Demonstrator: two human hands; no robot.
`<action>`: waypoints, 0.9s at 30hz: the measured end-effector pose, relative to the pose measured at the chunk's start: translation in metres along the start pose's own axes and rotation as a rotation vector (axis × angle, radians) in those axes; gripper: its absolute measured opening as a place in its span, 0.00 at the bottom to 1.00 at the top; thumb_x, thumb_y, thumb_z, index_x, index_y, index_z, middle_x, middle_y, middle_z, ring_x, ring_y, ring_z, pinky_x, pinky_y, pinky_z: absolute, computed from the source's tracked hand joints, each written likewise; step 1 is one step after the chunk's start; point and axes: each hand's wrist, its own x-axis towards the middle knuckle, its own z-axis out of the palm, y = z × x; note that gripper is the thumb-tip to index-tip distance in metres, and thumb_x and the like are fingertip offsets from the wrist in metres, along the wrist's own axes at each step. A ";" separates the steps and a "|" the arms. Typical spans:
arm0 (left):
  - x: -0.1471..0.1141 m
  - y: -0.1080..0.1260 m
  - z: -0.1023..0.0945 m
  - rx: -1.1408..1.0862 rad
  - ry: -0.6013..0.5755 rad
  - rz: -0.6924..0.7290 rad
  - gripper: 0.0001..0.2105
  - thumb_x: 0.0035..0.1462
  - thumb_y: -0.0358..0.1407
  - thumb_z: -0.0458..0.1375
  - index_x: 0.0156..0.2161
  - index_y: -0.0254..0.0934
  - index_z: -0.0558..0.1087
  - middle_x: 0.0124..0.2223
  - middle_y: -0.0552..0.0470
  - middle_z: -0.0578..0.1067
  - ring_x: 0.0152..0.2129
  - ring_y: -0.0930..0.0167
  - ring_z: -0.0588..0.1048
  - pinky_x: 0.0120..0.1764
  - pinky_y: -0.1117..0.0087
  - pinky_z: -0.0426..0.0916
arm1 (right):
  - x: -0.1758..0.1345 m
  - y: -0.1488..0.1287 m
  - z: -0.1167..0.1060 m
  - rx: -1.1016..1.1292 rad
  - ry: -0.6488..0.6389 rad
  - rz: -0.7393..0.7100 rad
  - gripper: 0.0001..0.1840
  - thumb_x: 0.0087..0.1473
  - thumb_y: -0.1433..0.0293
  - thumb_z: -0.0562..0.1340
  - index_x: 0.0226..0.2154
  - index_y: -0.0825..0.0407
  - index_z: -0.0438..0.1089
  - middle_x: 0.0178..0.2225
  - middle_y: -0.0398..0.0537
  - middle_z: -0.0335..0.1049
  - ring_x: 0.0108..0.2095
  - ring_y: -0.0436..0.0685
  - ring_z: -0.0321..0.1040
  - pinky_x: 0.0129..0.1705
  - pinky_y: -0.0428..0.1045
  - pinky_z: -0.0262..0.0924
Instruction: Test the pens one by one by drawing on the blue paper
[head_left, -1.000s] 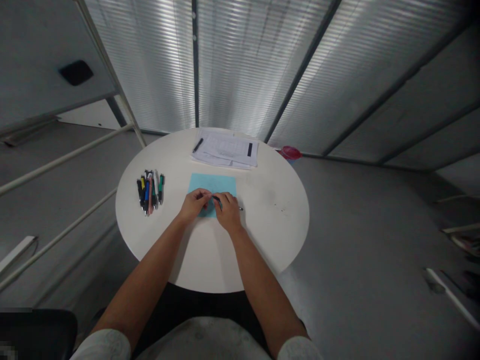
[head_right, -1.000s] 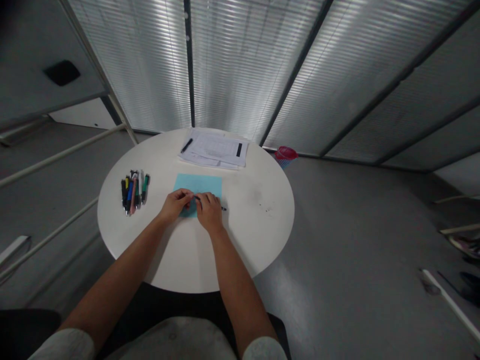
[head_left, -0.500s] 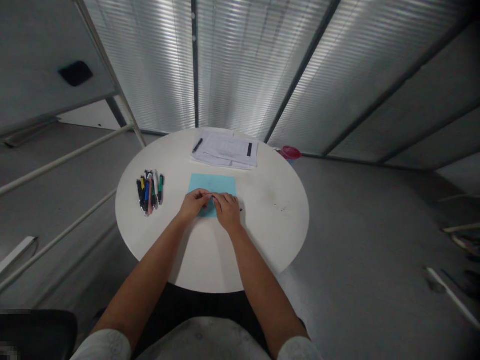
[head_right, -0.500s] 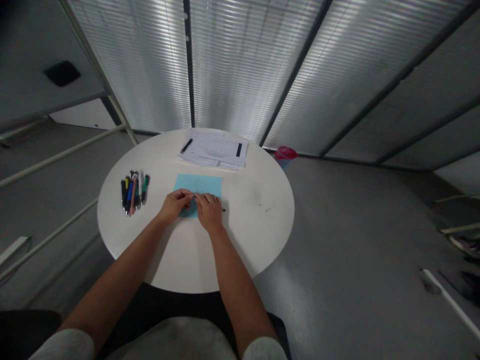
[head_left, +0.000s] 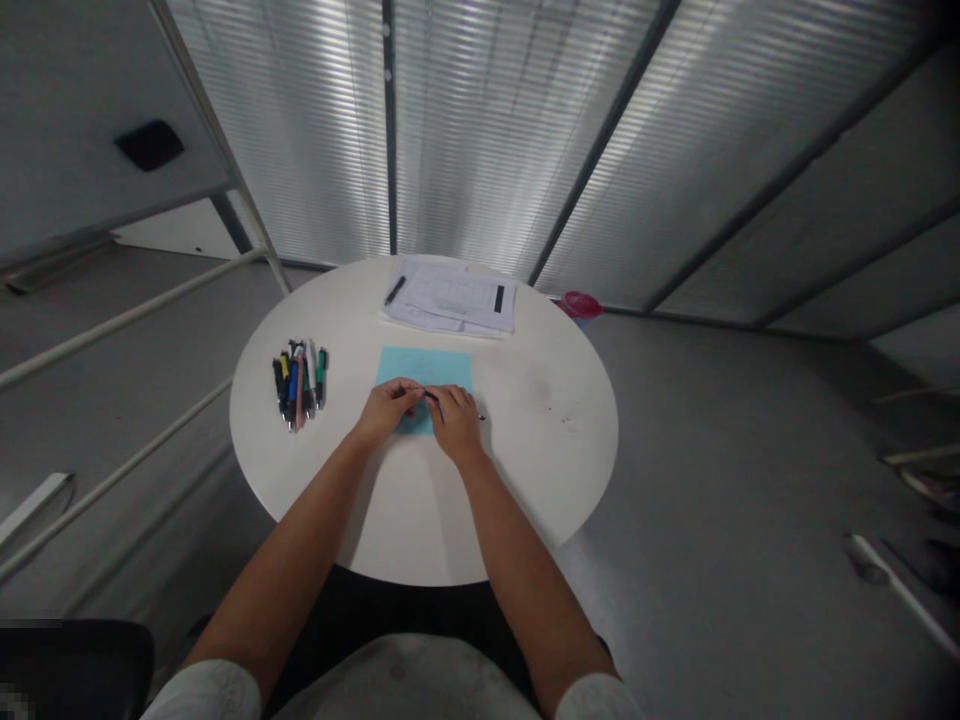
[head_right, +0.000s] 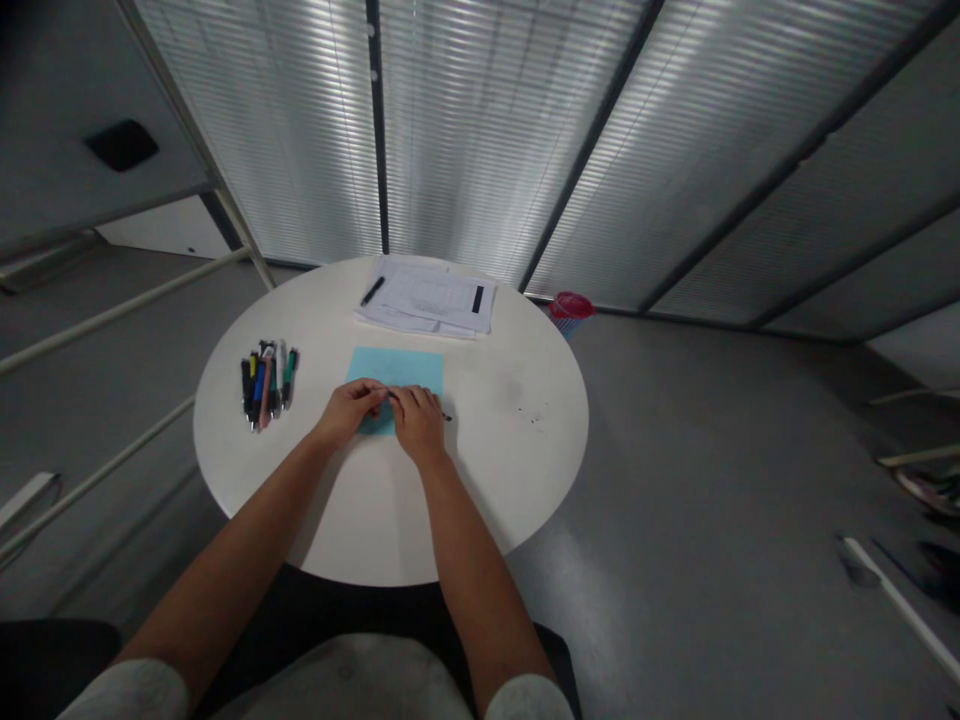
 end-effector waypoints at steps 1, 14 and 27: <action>0.000 0.000 0.000 -0.007 -0.003 -0.003 0.13 0.46 0.41 0.66 0.32 0.33 0.75 0.25 0.53 0.71 0.19 0.76 0.66 0.25 0.73 0.63 | 0.000 0.000 0.000 0.002 0.002 0.001 0.17 0.66 0.63 0.50 0.47 0.49 0.71 0.44 0.50 0.73 0.44 0.56 0.65 0.48 0.52 0.55; -0.001 0.003 0.000 -0.065 -0.008 -0.006 0.14 0.43 0.39 0.67 0.35 0.33 0.76 0.24 0.55 0.70 0.19 0.76 0.67 0.25 0.73 0.63 | 0.001 -0.001 -0.001 -0.011 0.002 0.003 0.19 0.67 0.63 0.48 0.47 0.50 0.71 0.43 0.51 0.74 0.44 0.56 0.66 0.48 0.51 0.54; 0.000 -0.002 -0.002 -0.109 0.010 -0.012 0.13 0.45 0.38 0.66 0.37 0.33 0.76 0.21 0.56 0.69 0.18 0.77 0.67 0.24 0.74 0.62 | -0.001 0.001 0.000 0.029 0.031 0.010 0.19 0.66 0.62 0.48 0.48 0.50 0.70 0.44 0.50 0.74 0.44 0.56 0.66 0.48 0.52 0.53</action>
